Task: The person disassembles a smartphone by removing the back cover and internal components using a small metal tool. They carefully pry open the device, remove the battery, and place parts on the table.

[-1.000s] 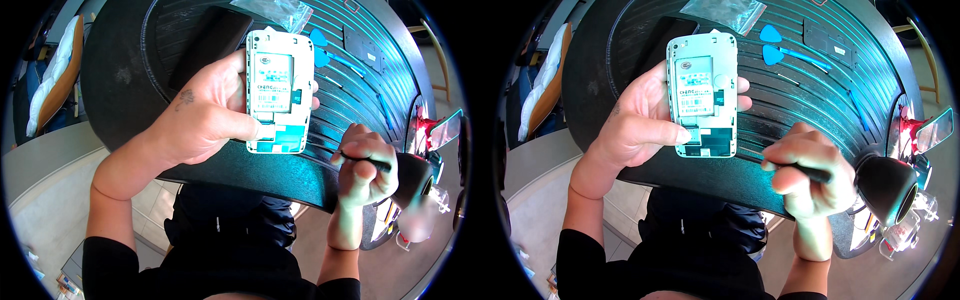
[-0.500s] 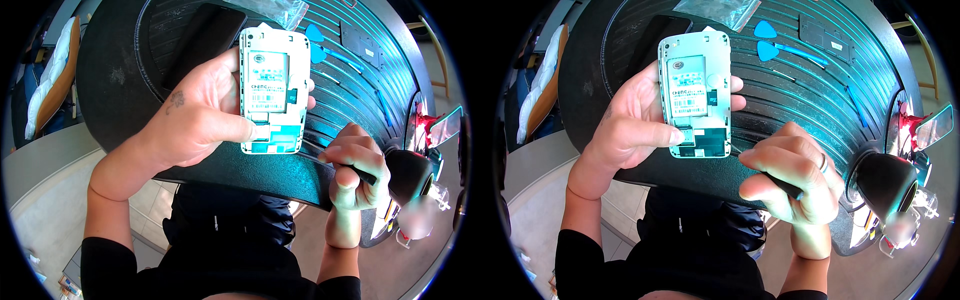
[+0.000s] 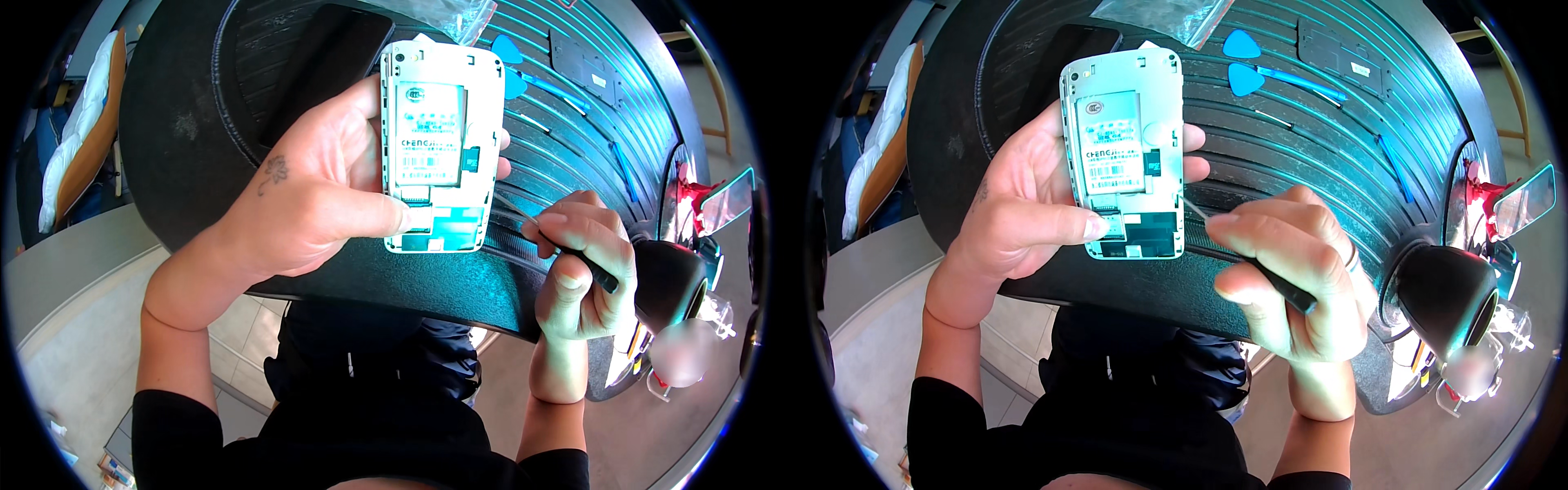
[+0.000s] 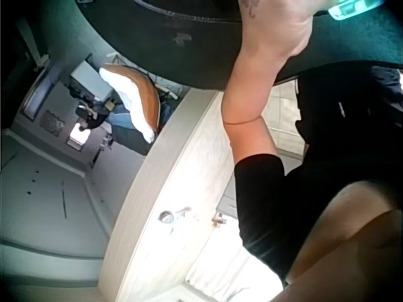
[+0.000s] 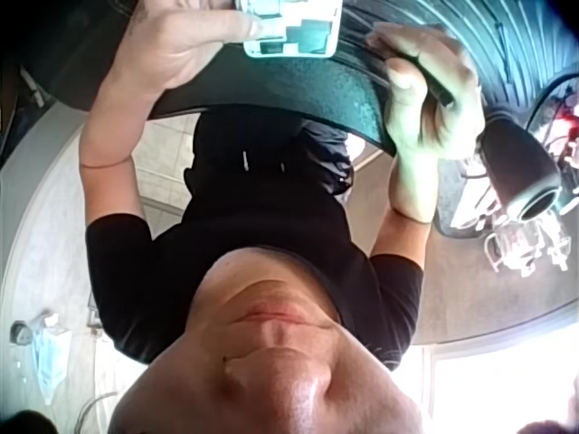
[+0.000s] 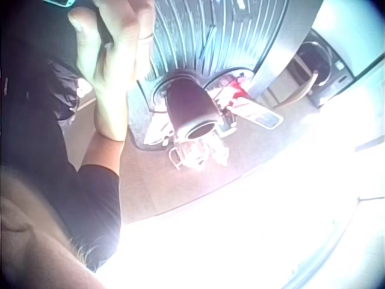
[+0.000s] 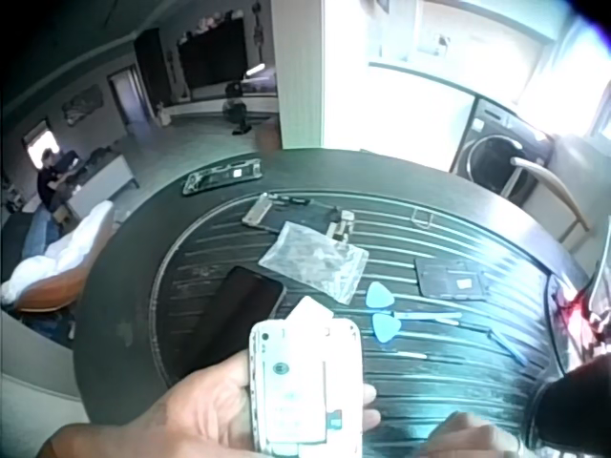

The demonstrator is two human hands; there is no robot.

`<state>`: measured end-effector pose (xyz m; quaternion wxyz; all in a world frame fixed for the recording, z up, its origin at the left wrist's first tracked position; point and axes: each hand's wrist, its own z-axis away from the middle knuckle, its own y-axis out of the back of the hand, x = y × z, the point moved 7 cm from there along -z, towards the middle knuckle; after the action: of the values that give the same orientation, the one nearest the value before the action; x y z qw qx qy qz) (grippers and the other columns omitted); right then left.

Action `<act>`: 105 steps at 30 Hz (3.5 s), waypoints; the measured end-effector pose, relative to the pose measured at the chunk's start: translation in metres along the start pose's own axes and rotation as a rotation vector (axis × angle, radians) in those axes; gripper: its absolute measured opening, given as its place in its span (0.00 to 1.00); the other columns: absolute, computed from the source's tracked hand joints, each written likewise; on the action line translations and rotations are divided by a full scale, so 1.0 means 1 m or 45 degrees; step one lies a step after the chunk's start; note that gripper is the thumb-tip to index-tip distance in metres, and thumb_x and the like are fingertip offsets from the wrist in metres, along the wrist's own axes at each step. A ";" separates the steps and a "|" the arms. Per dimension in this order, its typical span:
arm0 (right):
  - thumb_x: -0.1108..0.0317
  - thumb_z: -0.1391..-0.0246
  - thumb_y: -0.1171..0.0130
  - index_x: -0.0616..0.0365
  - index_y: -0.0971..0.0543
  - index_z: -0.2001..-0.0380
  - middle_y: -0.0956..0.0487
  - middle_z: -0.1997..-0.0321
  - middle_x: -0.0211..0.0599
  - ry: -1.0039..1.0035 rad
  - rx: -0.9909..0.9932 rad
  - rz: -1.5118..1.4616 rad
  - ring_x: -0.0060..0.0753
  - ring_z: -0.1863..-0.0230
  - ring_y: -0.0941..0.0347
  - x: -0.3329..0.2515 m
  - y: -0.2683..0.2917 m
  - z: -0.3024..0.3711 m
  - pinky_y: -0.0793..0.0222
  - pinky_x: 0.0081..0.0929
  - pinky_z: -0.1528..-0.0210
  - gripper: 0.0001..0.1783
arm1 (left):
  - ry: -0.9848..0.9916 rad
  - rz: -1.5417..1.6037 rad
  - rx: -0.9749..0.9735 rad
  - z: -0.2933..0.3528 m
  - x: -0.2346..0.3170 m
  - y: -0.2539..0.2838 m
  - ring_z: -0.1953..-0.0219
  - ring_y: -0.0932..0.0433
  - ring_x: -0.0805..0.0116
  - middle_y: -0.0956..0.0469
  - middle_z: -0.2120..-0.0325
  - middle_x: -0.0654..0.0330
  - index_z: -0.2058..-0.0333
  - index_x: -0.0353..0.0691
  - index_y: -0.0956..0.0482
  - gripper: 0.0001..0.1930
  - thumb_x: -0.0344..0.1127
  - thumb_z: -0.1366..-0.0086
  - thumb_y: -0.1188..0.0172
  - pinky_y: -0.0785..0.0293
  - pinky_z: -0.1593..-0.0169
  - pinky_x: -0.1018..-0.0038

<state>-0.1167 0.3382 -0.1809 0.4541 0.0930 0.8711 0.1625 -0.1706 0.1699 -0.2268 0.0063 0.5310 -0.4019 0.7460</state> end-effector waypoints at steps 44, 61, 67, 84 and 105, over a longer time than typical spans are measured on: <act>0.70 0.60 0.26 0.62 0.21 0.60 0.19 0.68 0.37 -0.067 -0.269 -0.092 0.34 0.72 0.22 -0.014 -0.043 -0.001 0.28 0.26 0.72 0.21 | -0.076 -0.090 0.053 0.003 -0.002 0.007 0.36 0.34 0.44 0.35 0.39 0.37 0.34 0.28 0.51 0.40 0.13 0.48 0.54 0.36 0.34 0.55; 0.73 0.53 0.28 0.71 0.22 0.66 0.32 0.86 0.28 0.080 -0.268 0.488 0.24 0.87 0.35 -0.025 -0.051 0.003 0.41 0.21 0.86 0.15 | -0.357 -0.277 0.238 0.016 0.004 0.010 0.34 0.38 0.50 0.39 0.37 0.38 0.35 0.29 0.54 0.36 0.15 0.42 0.54 0.41 0.32 0.57; 0.72 0.52 0.30 0.68 0.22 0.66 0.29 0.80 0.31 -0.015 -0.359 0.531 0.28 0.83 0.34 -0.015 -0.051 0.001 0.39 0.25 0.82 0.14 | -0.321 -0.299 0.218 0.015 0.007 0.014 0.33 0.39 0.50 0.39 0.37 0.36 0.35 0.29 0.51 0.36 0.18 0.44 0.53 0.44 0.31 0.57; 0.78 0.64 0.32 0.60 0.17 0.64 0.26 0.68 0.36 -0.049 -0.215 0.521 0.30 0.73 0.30 -0.030 -0.024 -0.004 0.34 0.27 0.69 0.17 | -0.366 0.020 -0.069 0.001 -0.010 0.016 0.33 0.39 0.47 0.39 0.37 0.43 0.33 0.32 0.52 0.45 0.16 0.52 0.45 0.37 0.34 0.57; 0.70 0.61 0.26 0.63 0.20 0.71 0.21 0.76 0.35 -0.089 -0.087 0.549 0.27 0.79 0.31 -0.025 -0.008 -0.008 0.37 0.21 0.76 0.14 | -0.533 -0.795 0.003 -0.004 0.016 0.006 0.39 0.30 0.57 0.30 0.43 0.48 0.37 0.36 0.43 0.48 0.30 0.55 0.24 0.31 0.37 0.67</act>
<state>-0.1098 0.3210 -0.1607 0.4417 0.2673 0.8087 0.2819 -0.1835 0.1615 -0.2182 0.1505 0.7689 -0.2125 0.5840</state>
